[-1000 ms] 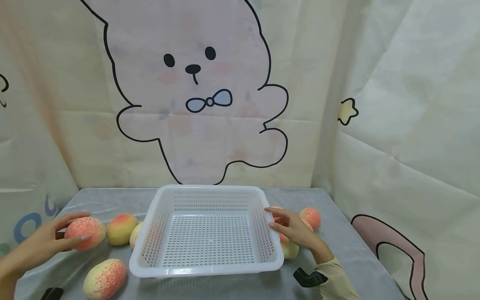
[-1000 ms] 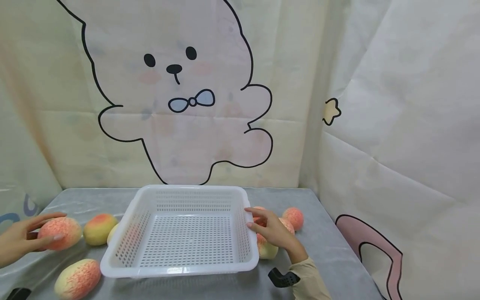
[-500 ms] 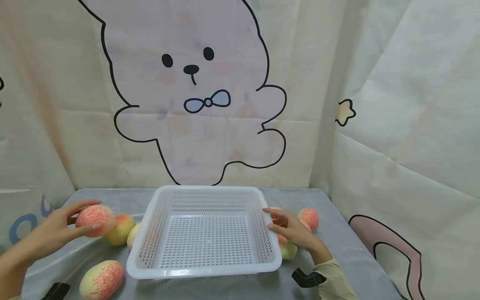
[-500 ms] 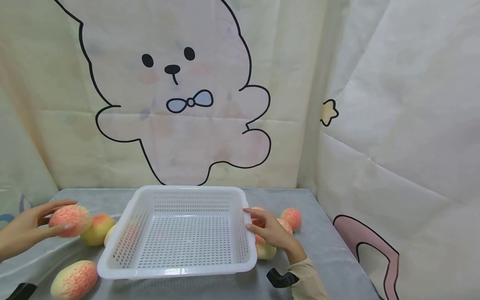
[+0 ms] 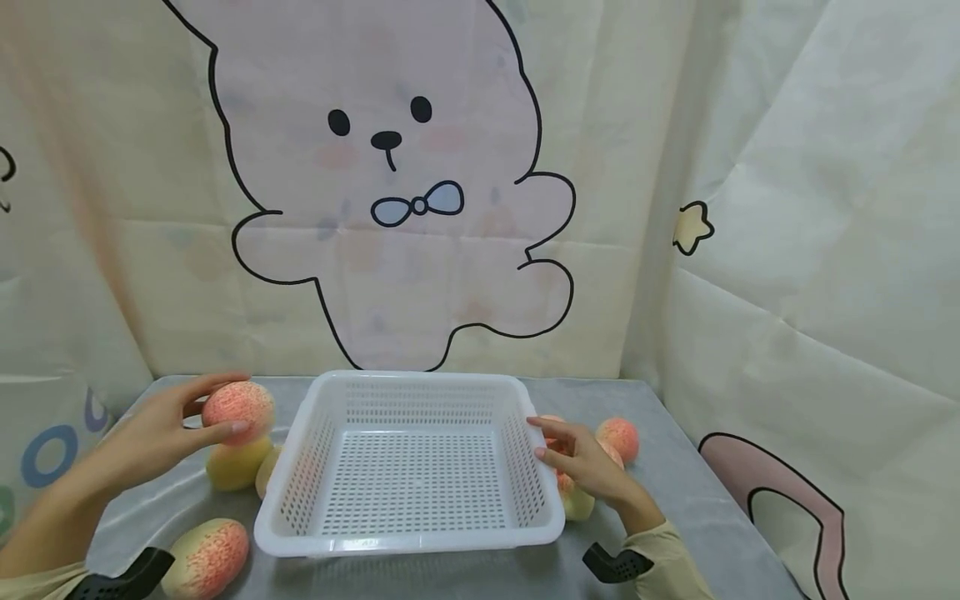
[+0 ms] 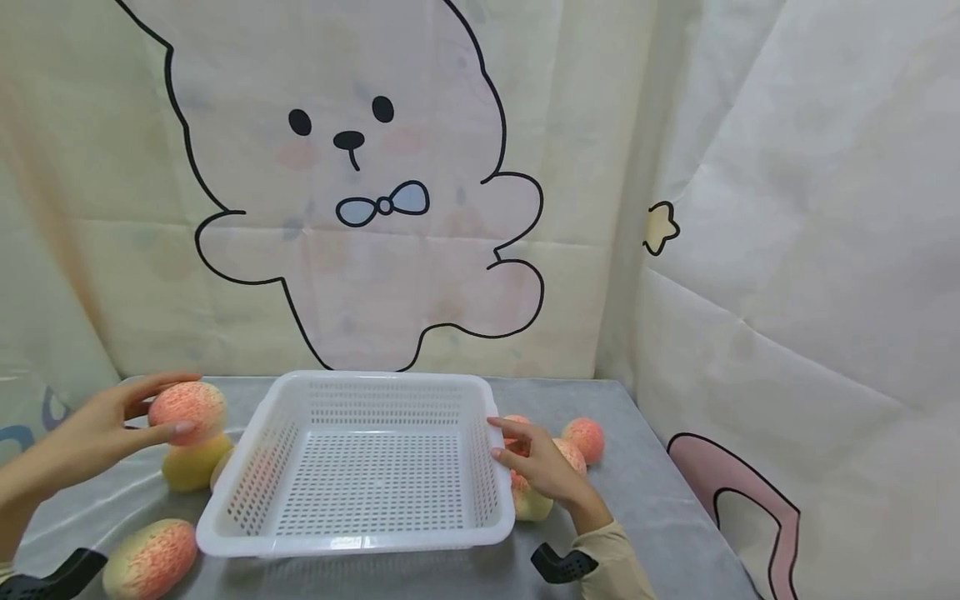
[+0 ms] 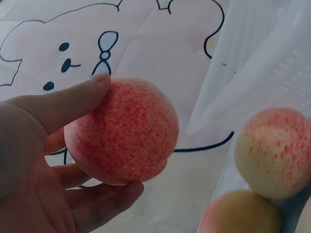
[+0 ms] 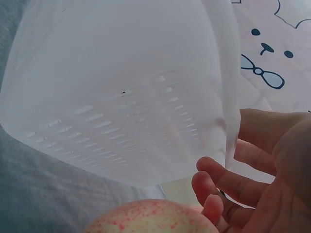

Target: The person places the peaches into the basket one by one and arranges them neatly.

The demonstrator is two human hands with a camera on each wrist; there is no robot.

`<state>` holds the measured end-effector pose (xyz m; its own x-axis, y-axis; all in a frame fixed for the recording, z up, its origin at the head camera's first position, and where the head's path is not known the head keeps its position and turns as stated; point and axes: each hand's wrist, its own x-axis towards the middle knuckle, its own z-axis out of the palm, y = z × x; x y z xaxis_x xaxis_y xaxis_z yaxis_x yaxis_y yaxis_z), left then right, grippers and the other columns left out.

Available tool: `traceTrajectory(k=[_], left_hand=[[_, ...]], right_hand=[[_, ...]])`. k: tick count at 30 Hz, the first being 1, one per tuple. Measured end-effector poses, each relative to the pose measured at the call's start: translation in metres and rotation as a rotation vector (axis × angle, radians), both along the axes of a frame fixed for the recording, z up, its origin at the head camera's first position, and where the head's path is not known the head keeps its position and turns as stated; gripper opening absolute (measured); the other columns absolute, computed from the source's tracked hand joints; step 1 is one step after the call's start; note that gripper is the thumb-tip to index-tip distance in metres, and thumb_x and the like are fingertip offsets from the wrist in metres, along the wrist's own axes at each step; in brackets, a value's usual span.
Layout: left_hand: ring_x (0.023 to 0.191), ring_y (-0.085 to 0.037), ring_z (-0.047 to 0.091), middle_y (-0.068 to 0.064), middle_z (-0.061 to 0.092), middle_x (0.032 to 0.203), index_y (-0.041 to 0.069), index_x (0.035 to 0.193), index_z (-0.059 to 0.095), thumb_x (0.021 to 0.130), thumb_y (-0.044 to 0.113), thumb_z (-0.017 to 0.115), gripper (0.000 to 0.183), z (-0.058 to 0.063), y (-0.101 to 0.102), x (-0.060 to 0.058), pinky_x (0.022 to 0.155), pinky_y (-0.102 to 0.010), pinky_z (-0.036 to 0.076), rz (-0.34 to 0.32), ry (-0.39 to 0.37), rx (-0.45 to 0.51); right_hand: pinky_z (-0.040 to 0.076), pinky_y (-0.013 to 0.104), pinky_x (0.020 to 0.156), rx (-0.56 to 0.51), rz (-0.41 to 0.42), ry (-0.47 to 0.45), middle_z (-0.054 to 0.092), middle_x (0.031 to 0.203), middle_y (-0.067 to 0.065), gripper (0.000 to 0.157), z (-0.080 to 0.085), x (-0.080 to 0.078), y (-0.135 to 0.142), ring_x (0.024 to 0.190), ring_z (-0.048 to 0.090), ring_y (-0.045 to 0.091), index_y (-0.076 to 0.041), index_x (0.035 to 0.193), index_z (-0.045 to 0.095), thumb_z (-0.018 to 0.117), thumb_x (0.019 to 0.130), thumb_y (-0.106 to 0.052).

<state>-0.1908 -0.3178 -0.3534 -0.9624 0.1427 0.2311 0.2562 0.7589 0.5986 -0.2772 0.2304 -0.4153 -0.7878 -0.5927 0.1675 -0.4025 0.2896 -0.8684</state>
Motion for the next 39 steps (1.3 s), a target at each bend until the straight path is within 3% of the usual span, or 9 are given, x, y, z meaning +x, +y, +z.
traceTrajectory(k=[6,12,19,23,26,33,39], left_hand=[[0.119,-0.042,0.058,-0.021,0.057,0.142,0.009,0.148,0.046,0.092,0.031,0.074,0.066,0.01,0.018,-0.006,0.076,-0.023,0.052,-0.033,-0.005,0.069],[0.119,-0.04,0.061,-0.02,0.058,0.142,0.012,0.147,0.047,0.093,0.032,0.074,0.064,0.01,0.028,-0.016,0.079,-0.025,0.054,-0.076,-0.012,0.107],[0.116,-0.04,0.062,-0.023,0.06,0.138,0.004,0.144,0.05,0.091,0.023,0.076,0.061,0.006,0.036,-0.031,0.08,-0.023,0.054,-0.16,0.008,0.116],[0.117,-0.044,0.062,-0.024,0.06,0.138,0.003,0.143,0.051,0.09,0.022,0.077,0.062,0.007,0.043,-0.039,0.088,-0.042,0.058,-0.208,0.014,0.109],[0.118,-0.05,0.06,-0.026,0.057,0.141,0.003,0.143,0.051,0.091,0.024,0.076,0.062,0.009,0.048,-0.044,0.087,-0.056,0.057,-0.233,-0.014,0.113],[0.121,-0.05,0.059,-0.021,0.06,0.138,0.008,0.144,0.051,0.092,0.028,0.075,0.06,0.015,0.061,-0.058,0.089,-0.055,0.057,-0.258,-0.103,0.136],[0.115,-0.044,0.064,-0.022,0.062,0.132,0.003,0.139,0.053,0.092,0.023,0.075,0.056,0.013,0.067,-0.07,0.086,-0.05,0.059,-0.328,-0.119,0.149]], right_hand=[[0.058,0.025,0.083,-0.042,0.022,-0.036,0.05,0.143,0.037,0.056,-0.002,0.0,0.001,0.106,0.069,0.013,0.012,0.149,0.039,0.06,0.101,-0.009],[0.058,0.025,0.086,-0.074,0.036,-0.088,0.046,0.147,0.037,0.058,-0.003,0.0,0.002,0.109,0.068,0.01,0.011,0.15,0.036,0.06,0.101,-0.008],[0.058,0.026,0.087,-0.07,0.029,-0.12,0.042,0.152,0.034,0.059,-0.004,-0.002,0.003,0.113,0.067,0.014,0.007,0.152,0.036,0.06,0.101,-0.01],[0.058,0.026,0.087,-0.058,0.026,-0.124,0.041,0.154,0.032,0.059,-0.002,-0.002,0.003,0.114,0.066,0.018,0.006,0.153,0.037,0.06,0.101,-0.01],[0.058,0.026,0.086,-0.061,0.028,-0.126,0.041,0.153,0.032,0.059,-0.001,-0.002,0.002,0.113,0.066,0.016,0.006,0.153,0.036,0.06,0.101,-0.01],[0.059,0.026,0.086,-0.087,0.041,-0.128,0.041,0.152,0.035,0.06,-0.003,0.001,0.005,0.112,0.068,0.014,0.009,0.152,0.035,0.061,0.101,-0.009],[0.059,0.026,0.087,-0.082,0.041,-0.138,0.04,0.154,0.033,0.061,-0.001,-0.001,0.003,0.114,0.067,0.017,0.007,0.153,0.036,0.062,0.1,-0.011]])
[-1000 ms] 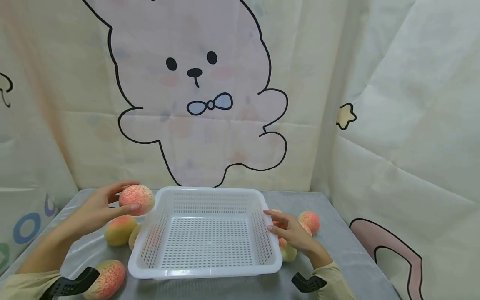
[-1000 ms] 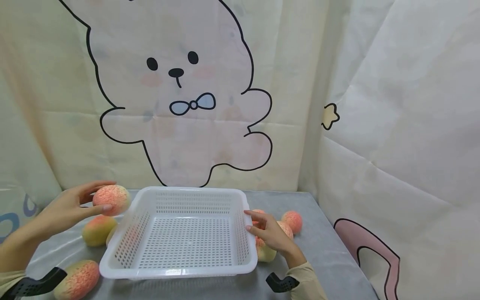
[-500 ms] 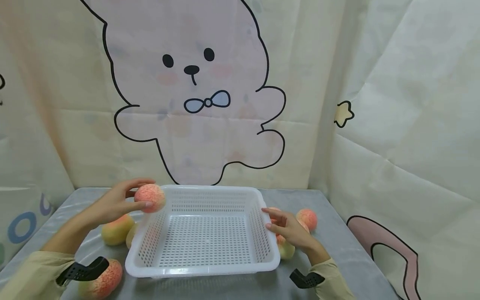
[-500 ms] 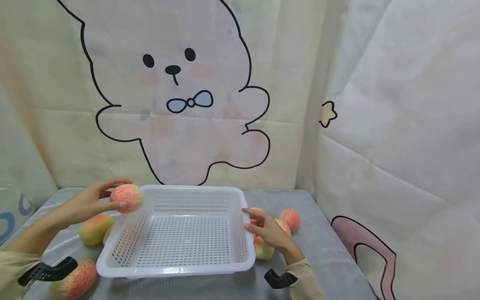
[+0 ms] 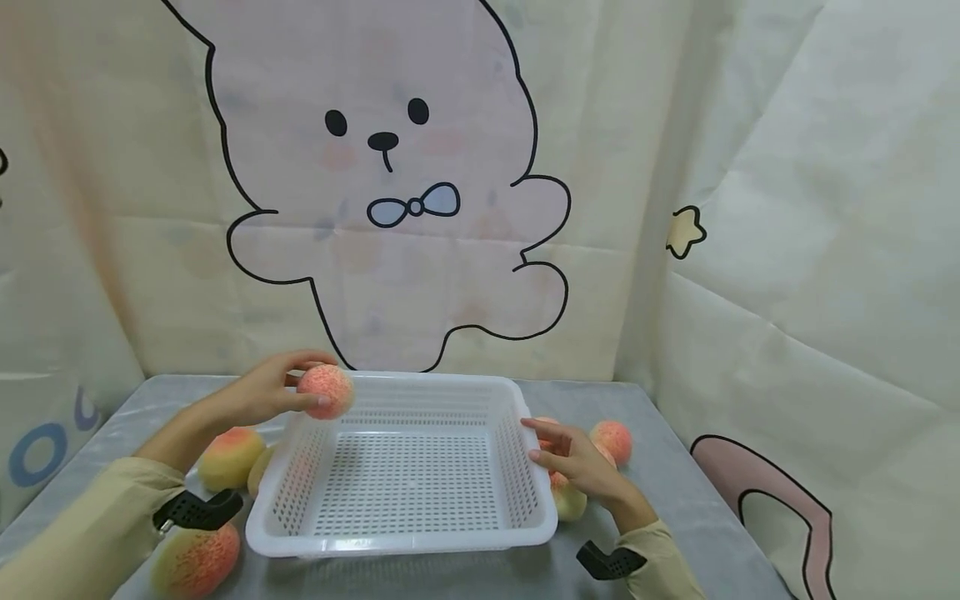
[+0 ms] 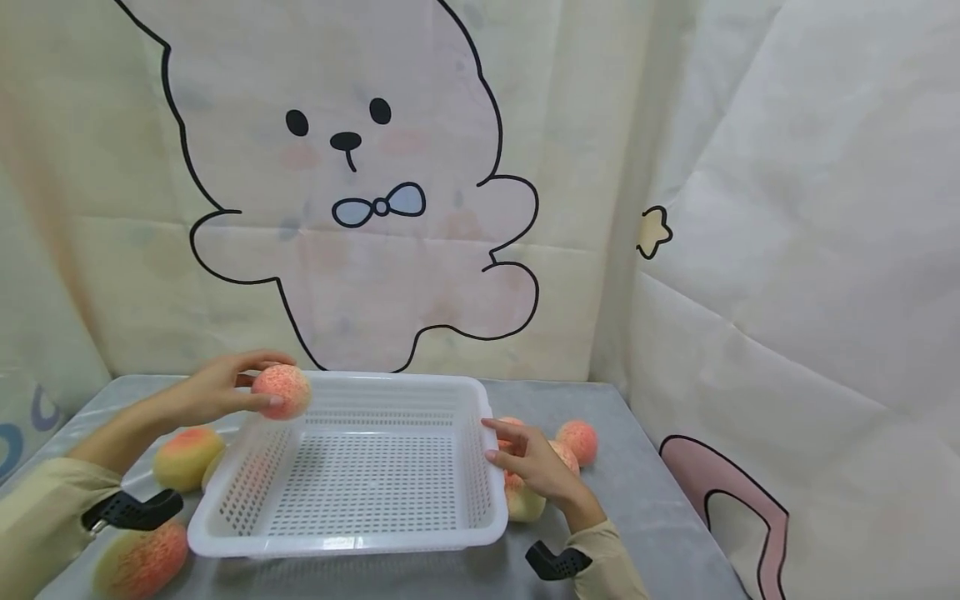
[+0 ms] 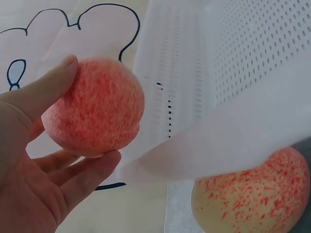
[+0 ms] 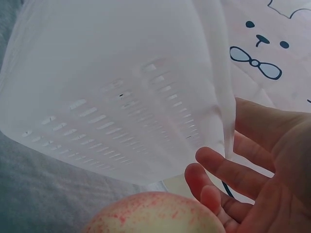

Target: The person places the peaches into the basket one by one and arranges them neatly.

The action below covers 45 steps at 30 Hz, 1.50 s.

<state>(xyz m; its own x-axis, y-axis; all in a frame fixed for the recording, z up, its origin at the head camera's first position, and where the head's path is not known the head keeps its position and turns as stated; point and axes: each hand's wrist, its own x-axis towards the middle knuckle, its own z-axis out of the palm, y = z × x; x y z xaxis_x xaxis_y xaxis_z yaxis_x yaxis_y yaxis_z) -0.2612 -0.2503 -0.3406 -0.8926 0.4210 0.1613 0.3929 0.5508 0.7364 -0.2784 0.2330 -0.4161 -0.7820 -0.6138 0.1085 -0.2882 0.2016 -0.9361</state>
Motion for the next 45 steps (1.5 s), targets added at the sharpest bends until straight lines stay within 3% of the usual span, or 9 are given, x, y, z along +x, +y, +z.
traceTrajectory(k=[4,11,17,26,35,45], left_hand=[[0.11,-0.036,0.067,-0.024,0.062,0.132,0.002,0.135,0.056,0.091,0.024,0.077,0.053,-0.001,0.003,-0.008,0.084,-0.045,0.06,-0.029,-0.011,-0.026],[0.109,-0.037,0.068,-0.028,0.061,0.13,-0.004,0.134,0.056,0.089,0.02,0.078,0.055,-0.004,0.008,-0.018,0.084,-0.043,0.06,-0.066,-0.019,-0.078],[0.108,-0.033,0.065,-0.025,0.066,0.126,-0.003,0.132,0.058,0.089,0.022,0.078,0.054,-0.008,0.013,-0.023,0.08,-0.035,0.056,-0.073,-0.003,-0.155],[0.091,-0.022,0.06,-0.016,0.069,0.11,-0.005,0.13,0.057,0.086,0.02,0.08,0.056,-0.017,0.02,-0.024,0.073,-0.029,0.054,-0.025,-0.06,-0.198],[0.091,-0.022,0.058,-0.018,0.068,0.113,-0.002,0.129,0.059,0.083,0.016,0.083,0.056,-0.021,0.023,-0.025,0.072,-0.03,0.051,-0.017,-0.044,-0.234],[0.101,-0.028,0.06,-0.02,0.066,0.121,0.004,0.129,0.061,0.08,0.017,0.084,0.055,-0.015,0.028,-0.023,0.082,-0.043,0.056,-0.012,-0.065,-0.369]], right_hand=[[0.059,0.026,0.086,0.002,-0.005,-0.004,0.04,0.154,0.033,0.061,0.002,-0.002,-0.001,0.112,0.067,0.016,0.006,0.152,0.037,0.063,0.1,-0.011],[0.059,0.028,0.087,-0.016,0.019,-0.006,0.041,0.153,0.033,0.06,0.0,-0.004,-0.002,0.112,0.068,0.017,0.006,0.153,0.036,0.061,0.1,-0.007],[0.059,0.027,0.086,-0.014,0.011,0.0,0.04,0.153,0.033,0.059,-0.004,-0.003,-0.001,0.109,0.068,0.014,0.006,0.152,0.037,0.061,0.1,-0.008],[0.059,0.027,0.086,-0.025,0.02,-0.002,0.041,0.152,0.034,0.059,-0.007,-0.002,-0.001,0.11,0.068,0.013,0.007,0.152,0.037,0.061,0.1,-0.007],[0.059,0.025,0.085,-0.027,-0.002,0.0,0.042,0.152,0.034,0.06,-0.004,-0.002,-0.001,0.109,0.068,0.01,0.008,0.151,0.037,0.063,0.099,-0.008],[0.058,0.024,0.086,-0.004,-0.036,-0.001,0.043,0.152,0.033,0.06,-0.004,0.0,-0.001,0.109,0.067,0.009,0.006,0.151,0.039,0.063,0.099,-0.011]])
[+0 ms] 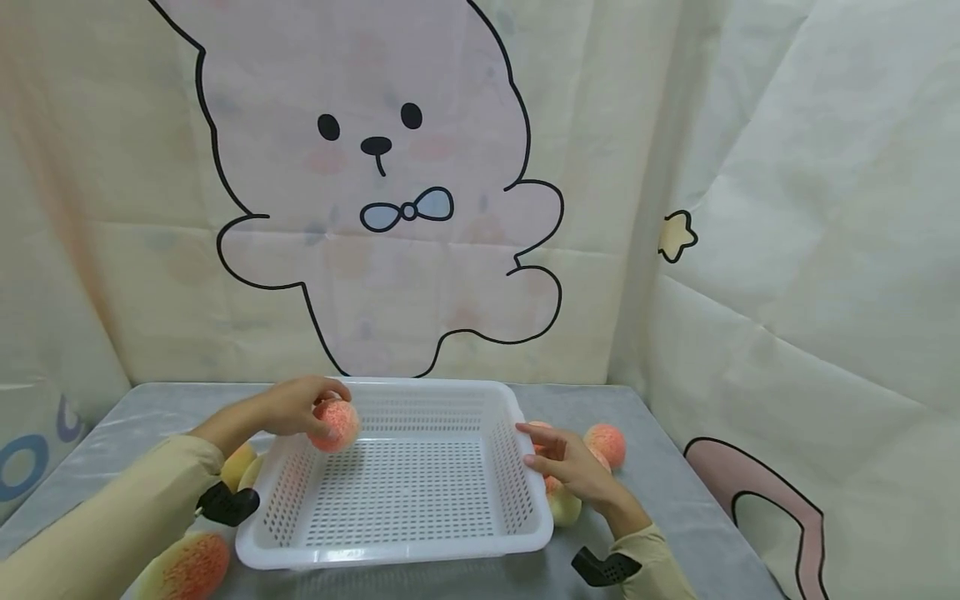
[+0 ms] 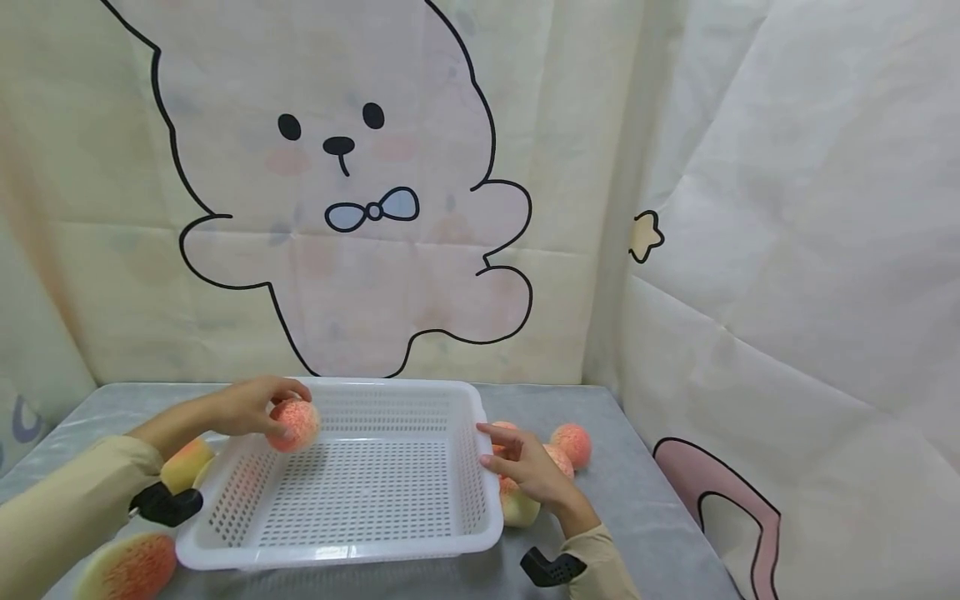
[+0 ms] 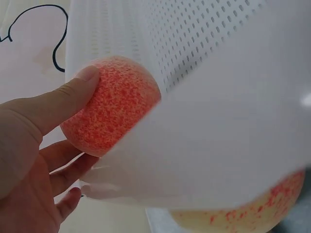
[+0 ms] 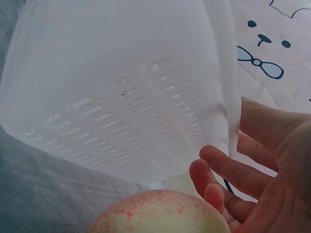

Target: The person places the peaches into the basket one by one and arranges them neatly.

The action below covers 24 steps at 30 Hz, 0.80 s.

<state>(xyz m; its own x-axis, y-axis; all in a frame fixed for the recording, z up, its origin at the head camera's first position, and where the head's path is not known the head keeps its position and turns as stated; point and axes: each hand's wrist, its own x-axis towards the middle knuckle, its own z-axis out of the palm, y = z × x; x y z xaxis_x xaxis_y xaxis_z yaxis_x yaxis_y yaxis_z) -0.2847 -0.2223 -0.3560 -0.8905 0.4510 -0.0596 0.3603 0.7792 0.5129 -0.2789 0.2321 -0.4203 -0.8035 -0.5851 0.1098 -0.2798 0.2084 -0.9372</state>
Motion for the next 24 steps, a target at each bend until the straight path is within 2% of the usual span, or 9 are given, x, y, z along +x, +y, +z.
traceTrajectory(k=[4,7,12,14,17,20,24], left_hand=[[0.106,-0.033,0.06,-0.023,0.063,0.123,0.003,0.127,0.06,0.083,0.015,0.082,0.051,0.01,0.003,-0.001,0.088,-0.049,0.056,-0.056,-0.044,-0.06],[0.109,-0.034,0.06,-0.023,0.062,0.126,0.005,0.126,0.059,0.084,0.011,0.079,0.048,0.015,0.006,-0.003,0.09,-0.049,0.056,-0.077,-0.09,-0.103],[0.102,-0.029,0.059,-0.022,0.062,0.125,0.008,0.124,0.058,0.081,-0.001,0.075,0.047,0.017,0.016,-0.008,0.081,-0.039,0.057,-0.045,-0.156,-0.172],[0.099,-0.027,0.058,-0.019,0.063,0.122,0.008,0.123,0.058,0.079,-0.003,0.074,0.048,0.017,0.022,-0.01,0.078,-0.036,0.056,-0.039,-0.162,-0.204],[0.097,-0.025,0.059,-0.015,0.064,0.118,0.01,0.122,0.059,0.078,-0.002,0.077,0.049,0.016,0.03,-0.012,0.079,-0.038,0.055,-0.036,-0.143,-0.268],[0.104,-0.026,0.06,-0.012,0.065,0.12,0.013,0.12,0.059,0.077,0.002,0.082,0.049,0.013,0.033,-0.014,0.092,-0.047,0.046,-0.013,-0.122,-0.321],[0.111,-0.028,0.059,-0.009,0.067,0.121,0.017,0.117,0.061,0.077,0.003,0.083,0.047,0.008,0.033,-0.014,0.096,-0.055,0.031,0.022,-0.12,-0.348]], right_hand=[[0.058,0.025,0.086,-0.002,0.012,0.001,0.044,0.151,0.034,0.059,0.0,0.0,0.001,0.11,0.068,0.011,0.007,0.152,0.038,0.062,0.1,-0.01],[0.059,0.025,0.086,-0.011,0.03,-0.005,0.043,0.151,0.034,0.059,0.0,0.0,0.001,0.11,0.068,0.012,0.007,0.152,0.037,0.061,0.101,-0.009],[0.059,0.025,0.086,-0.011,0.029,-0.001,0.043,0.151,0.035,0.059,0.0,-0.001,0.002,0.11,0.068,0.011,0.007,0.152,0.037,0.061,0.101,-0.009],[0.059,0.025,0.086,-0.011,0.023,0.003,0.044,0.15,0.034,0.059,0.0,-0.001,0.003,0.11,0.068,0.012,0.007,0.152,0.037,0.061,0.1,-0.009],[0.058,0.025,0.086,-0.009,0.012,0.009,0.045,0.15,0.034,0.059,0.001,-0.001,0.003,0.111,0.068,0.012,0.007,0.151,0.038,0.062,0.1,-0.01],[0.058,0.024,0.088,-0.003,0.007,0.014,0.045,0.15,0.034,0.06,0.0,-0.001,0.003,0.112,0.068,0.011,0.007,0.151,0.038,0.063,0.1,-0.011],[0.058,0.024,0.087,-0.004,0.012,0.009,0.045,0.15,0.034,0.06,-0.001,-0.001,0.001,0.111,0.068,0.01,0.008,0.151,0.038,0.063,0.1,-0.01]])
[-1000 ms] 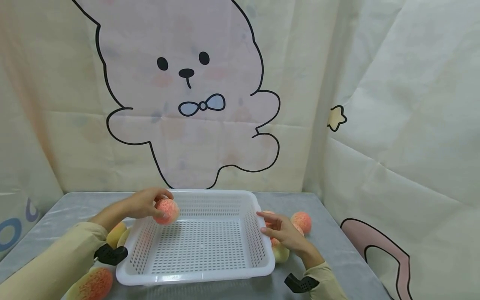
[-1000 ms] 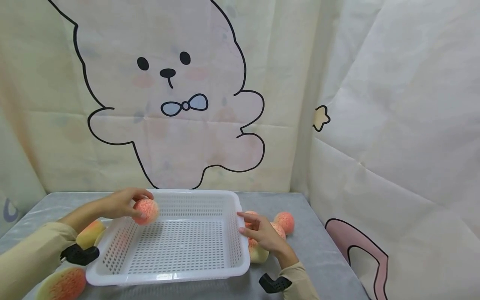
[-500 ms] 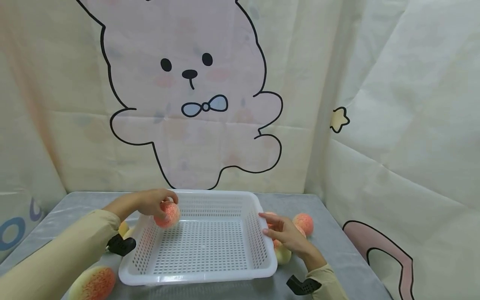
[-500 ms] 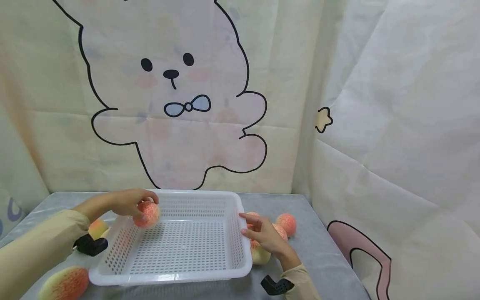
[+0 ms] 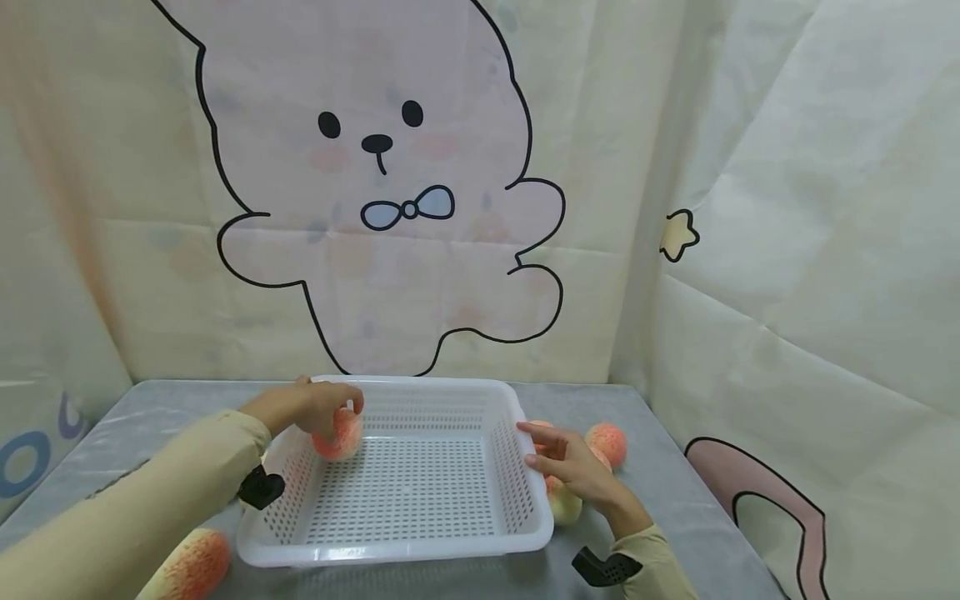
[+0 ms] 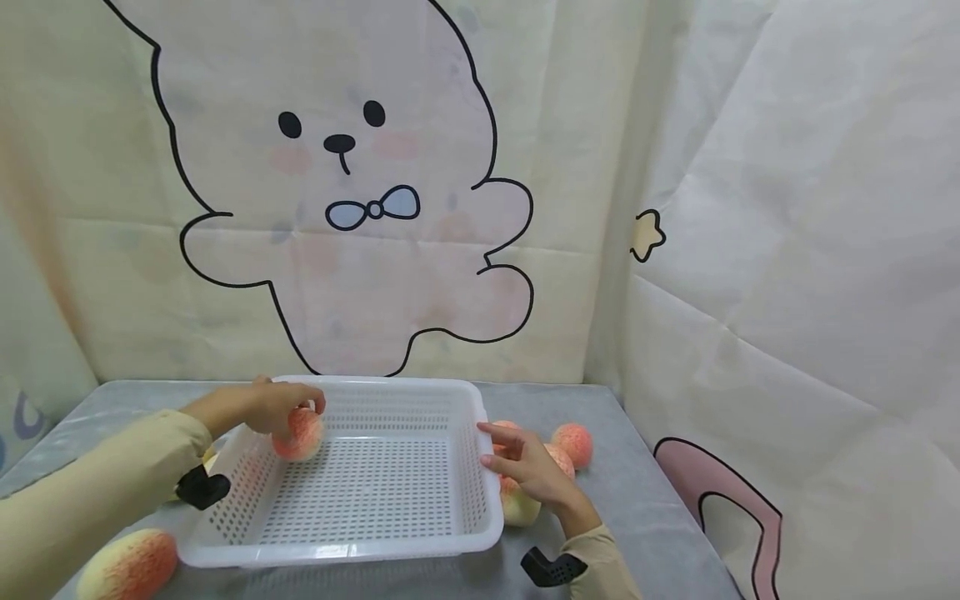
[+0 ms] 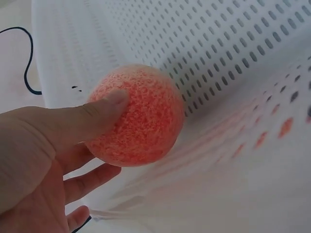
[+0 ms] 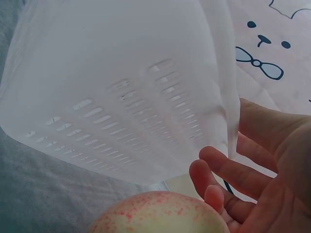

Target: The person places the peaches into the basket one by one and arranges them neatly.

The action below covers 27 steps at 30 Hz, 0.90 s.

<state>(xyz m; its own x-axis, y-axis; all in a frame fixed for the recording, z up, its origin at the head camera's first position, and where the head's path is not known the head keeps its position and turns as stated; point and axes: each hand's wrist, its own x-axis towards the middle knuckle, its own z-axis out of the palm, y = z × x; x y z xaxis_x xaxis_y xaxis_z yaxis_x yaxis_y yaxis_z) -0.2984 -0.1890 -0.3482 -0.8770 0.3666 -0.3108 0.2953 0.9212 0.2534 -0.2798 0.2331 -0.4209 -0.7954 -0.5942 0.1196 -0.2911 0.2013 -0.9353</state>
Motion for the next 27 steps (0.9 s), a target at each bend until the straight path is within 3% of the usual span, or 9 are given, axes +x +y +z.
traceTrajectory(k=[7,12,15,19,22,27], left_hand=[[0.113,-0.031,0.061,-0.011,0.069,0.12,0.013,0.129,0.064,0.075,0.002,0.085,0.058,-0.004,-0.01,0.003,0.107,-0.064,0.026,-0.016,0.062,0.017],[0.113,-0.034,0.06,-0.012,0.069,0.119,0.011,0.133,0.062,0.074,0.01,0.088,0.064,-0.003,-0.015,0.007,0.106,-0.064,0.027,-0.042,0.072,0.045],[0.116,-0.036,0.061,-0.015,0.068,0.121,0.01,0.133,0.062,0.082,0.018,0.083,0.056,0.0,-0.015,0.008,0.105,-0.065,0.031,-0.065,0.07,0.067],[0.122,-0.043,0.059,-0.022,0.065,0.128,0.007,0.134,0.061,0.094,0.027,0.071,0.046,0.005,-0.016,0.008,0.1,-0.061,0.046,-0.08,0.064,0.124],[0.122,-0.045,0.058,-0.027,0.062,0.13,0.005,0.133,0.061,0.096,0.028,0.068,0.044,0.008,-0.02,0.01,0.093,-0.057,0.054,-0.055,0.063,0.187],[0.119,-0.047,0.059,-0.029,0.061,0.13,0.005,0.134,0.06,0.096,0.031,0.068,0.047,0.012,-0.031,0.015,0.092,-0.057,0.056,-0.021,0.095,0.269]], right_hand=[[0.058,0.025,0.086,0.001,-0.002,-0.004,0.046,0.15,0.033,0.06,0.001,-0.001,-0.002,0.111,0.068,0.012,0.007,0.152,0.038,0.063,0.1,-0.01],[0.058,0.025,0.087,0.009,-0.009,-0.002,0.045,0.151,0.032,0.059,0.001,0.0,-0.002,0.111,0.068,0.012,0.007,0.151,0.039,0.063,0.1,-0.011],[0.058,0.025,0.087,0.007,-0.009,-0.001,0.044,0.151,0.033,0.059,-0.001,0.001,0.0,0.11,0.068,0.01,0.007,0.151,0.039,0.062,0.1,-0.01],[0.058,0.024,0.088,-0.003,-0.003,-0.001,0.042,0.152,0.033,0.058,-0.003,0.001,0.001,0.112,0.068,0.011,0.007,0.151,0.039,0.062,0.1,-0.009],[0.058,0.024,0.088,-0.001,-0.002,0.001,0.041,0.153,0.033,0.058,-0.003,0.001,0.0,0.114,0.067,0.013,0.007,0.151,0.039,0.062,0.1,-0.009],[0.058,0.024,0.088,0.022,-0.022,0.0,0.044,0.152,0.031,0.059,0.0,0.001,0.0,0.113,0.067,0.015,0.006,0.151,0.04,0.063,0.1,-0.012]])
